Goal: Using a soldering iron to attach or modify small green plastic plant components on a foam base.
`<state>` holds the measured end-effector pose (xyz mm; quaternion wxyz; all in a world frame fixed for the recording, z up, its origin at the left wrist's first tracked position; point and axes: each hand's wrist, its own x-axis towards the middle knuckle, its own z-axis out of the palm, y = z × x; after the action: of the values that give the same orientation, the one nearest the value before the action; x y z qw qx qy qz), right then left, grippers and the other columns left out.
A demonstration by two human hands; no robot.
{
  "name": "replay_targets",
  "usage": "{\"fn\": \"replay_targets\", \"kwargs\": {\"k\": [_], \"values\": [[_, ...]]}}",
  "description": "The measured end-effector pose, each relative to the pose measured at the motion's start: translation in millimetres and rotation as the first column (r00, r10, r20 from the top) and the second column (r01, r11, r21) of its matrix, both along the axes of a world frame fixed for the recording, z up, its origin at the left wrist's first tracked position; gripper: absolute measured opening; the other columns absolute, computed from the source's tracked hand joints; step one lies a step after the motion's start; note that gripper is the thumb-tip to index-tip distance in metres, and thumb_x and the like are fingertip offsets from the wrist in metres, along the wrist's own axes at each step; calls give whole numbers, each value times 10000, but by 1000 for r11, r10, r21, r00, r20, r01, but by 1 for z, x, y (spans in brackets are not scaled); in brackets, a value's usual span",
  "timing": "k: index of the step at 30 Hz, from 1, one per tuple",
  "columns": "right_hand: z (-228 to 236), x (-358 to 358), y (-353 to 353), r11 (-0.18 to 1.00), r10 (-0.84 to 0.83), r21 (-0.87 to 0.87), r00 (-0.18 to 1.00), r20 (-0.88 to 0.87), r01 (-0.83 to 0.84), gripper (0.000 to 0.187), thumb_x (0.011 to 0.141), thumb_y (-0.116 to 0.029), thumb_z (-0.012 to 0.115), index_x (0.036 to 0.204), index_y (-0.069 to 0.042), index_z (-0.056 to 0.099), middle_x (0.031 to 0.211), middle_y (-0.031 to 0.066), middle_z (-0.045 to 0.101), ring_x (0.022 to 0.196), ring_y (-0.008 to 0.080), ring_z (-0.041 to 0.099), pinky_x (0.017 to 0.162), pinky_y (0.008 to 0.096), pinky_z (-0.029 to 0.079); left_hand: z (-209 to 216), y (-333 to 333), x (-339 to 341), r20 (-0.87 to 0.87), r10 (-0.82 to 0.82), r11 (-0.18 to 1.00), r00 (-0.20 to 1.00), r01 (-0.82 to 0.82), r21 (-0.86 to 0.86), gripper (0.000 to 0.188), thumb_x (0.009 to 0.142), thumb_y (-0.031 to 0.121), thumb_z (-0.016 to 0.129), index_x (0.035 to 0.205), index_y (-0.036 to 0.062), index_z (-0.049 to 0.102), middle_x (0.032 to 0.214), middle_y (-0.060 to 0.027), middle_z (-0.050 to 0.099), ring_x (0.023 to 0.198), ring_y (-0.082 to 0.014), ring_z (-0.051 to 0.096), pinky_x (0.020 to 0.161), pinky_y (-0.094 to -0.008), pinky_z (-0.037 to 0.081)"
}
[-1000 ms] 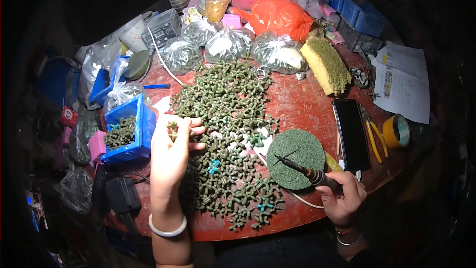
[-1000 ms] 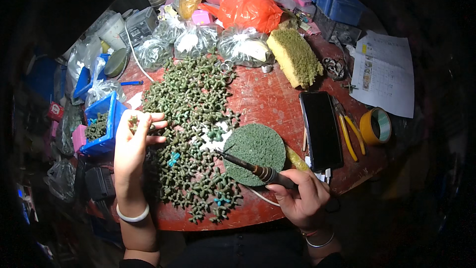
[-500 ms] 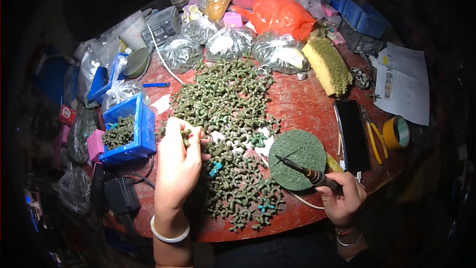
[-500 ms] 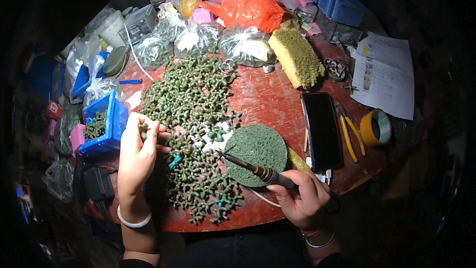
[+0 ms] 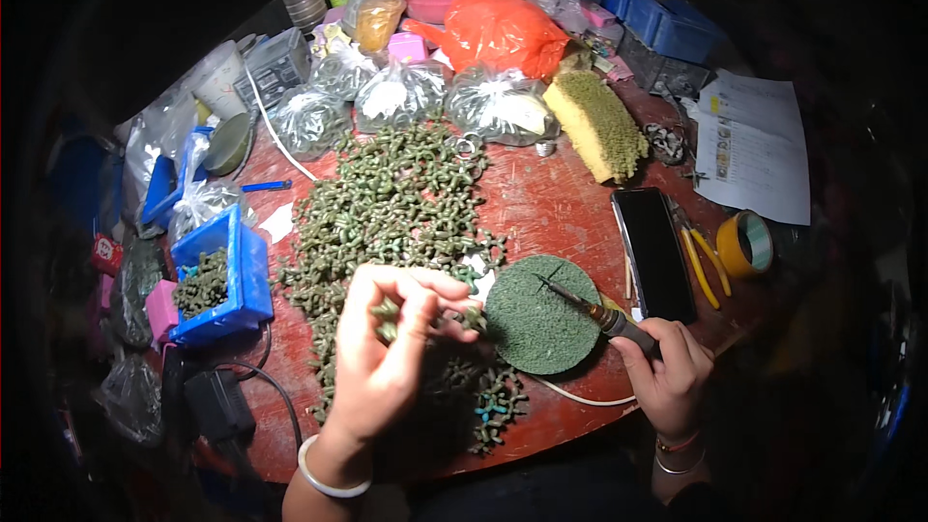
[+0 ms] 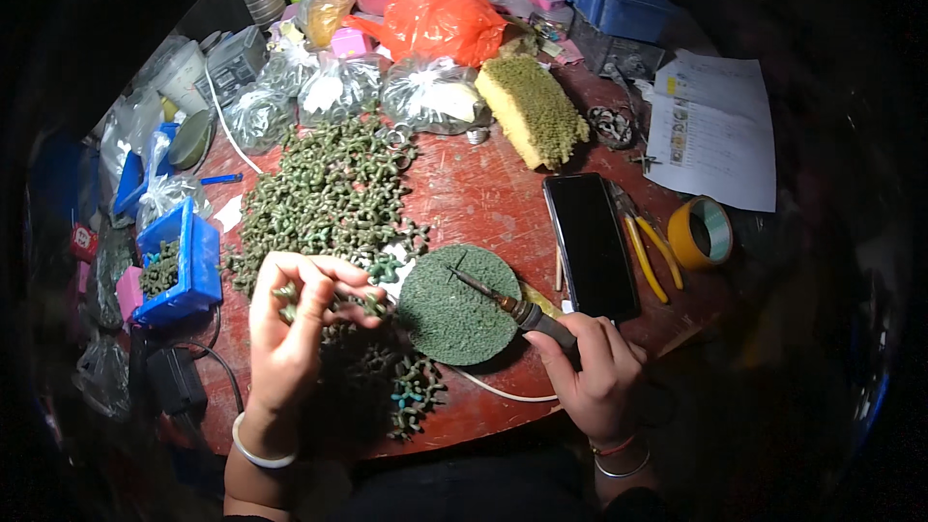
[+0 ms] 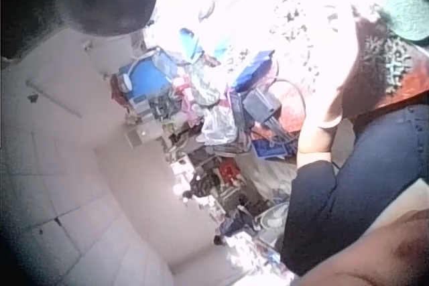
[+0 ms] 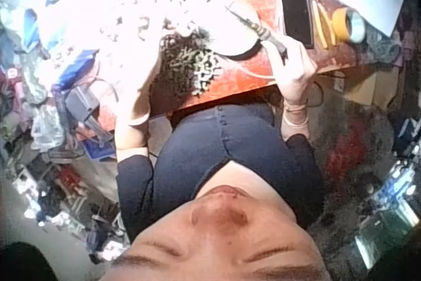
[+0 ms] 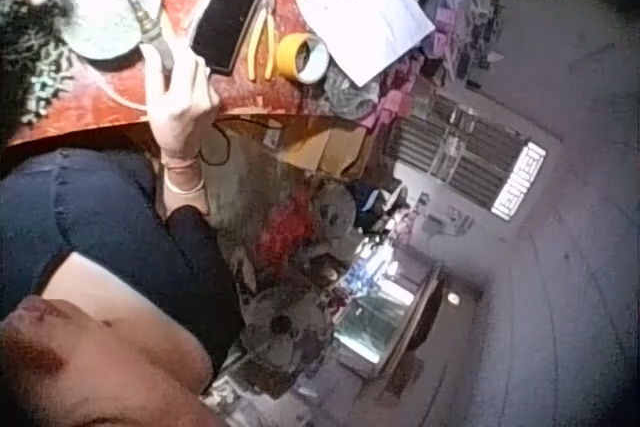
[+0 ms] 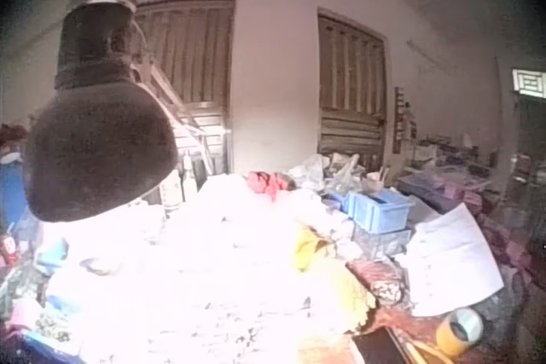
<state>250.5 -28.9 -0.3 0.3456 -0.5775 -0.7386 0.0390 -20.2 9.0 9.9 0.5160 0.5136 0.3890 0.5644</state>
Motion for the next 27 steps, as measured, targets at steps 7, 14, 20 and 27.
{"fn": "replay_targets", "kwargs": {"k": [7, 14, 20, 27], "values": [[3, 2, -2, 1000, -21, -7, 998, 65, 21, 244, 791, -86, 808, 909, -6, 611, 722, 116, 595, 587, 272, 605, 518, 345, 452, -8, -3, 11, -64, -92, 995, 994, 90, -41, 53, 1038, 53, 460, 1040, 9, 430, 1074, -191, 621, 963, -260, 689, 821, -344, 572], [1, 1, -1, 1000, -10, -14, 999, 50, 11, 230, 794, -79, 804, 903, -6, 616, 725, 120, 597, 603, 280, 612, 534, 348, 460, -12, -3, 11, -79, -109, 991, 991, 102, -91, 51, 1044, 60, 452, 1040, 12, 435, 1079, -176, 626, 983, -245, 685, 825, -336, 554], [0, 1, -2, 999, -26, -33, 999, -27, 26, 249, 811, -157, 807, 923, -26, 628, 726, 103, 611, 608, 274, 636, 524, 360, 480, -12, -3, 12, -28, -98, 990, 995, 95, -105, 62, 1051, 79, 447, 1042, 18, 438, 1081, -174, 630, 985, -247, 685, 826, -343, 556], [-8, -8, -6, 990, 131, -33, 970, -204, -141, 252, 848, -219, 793, 910, -30, 637, 667, 32, 559, 501, 116, 471, 471, 256, 357, -14, -4, 13, 71, -83, 981, 994, 94, -171, 74, 1054, 106, 457, 1046, 32, 447, 1106, -178, 625, 994, -244, 678, 830, -365, 562]]}}
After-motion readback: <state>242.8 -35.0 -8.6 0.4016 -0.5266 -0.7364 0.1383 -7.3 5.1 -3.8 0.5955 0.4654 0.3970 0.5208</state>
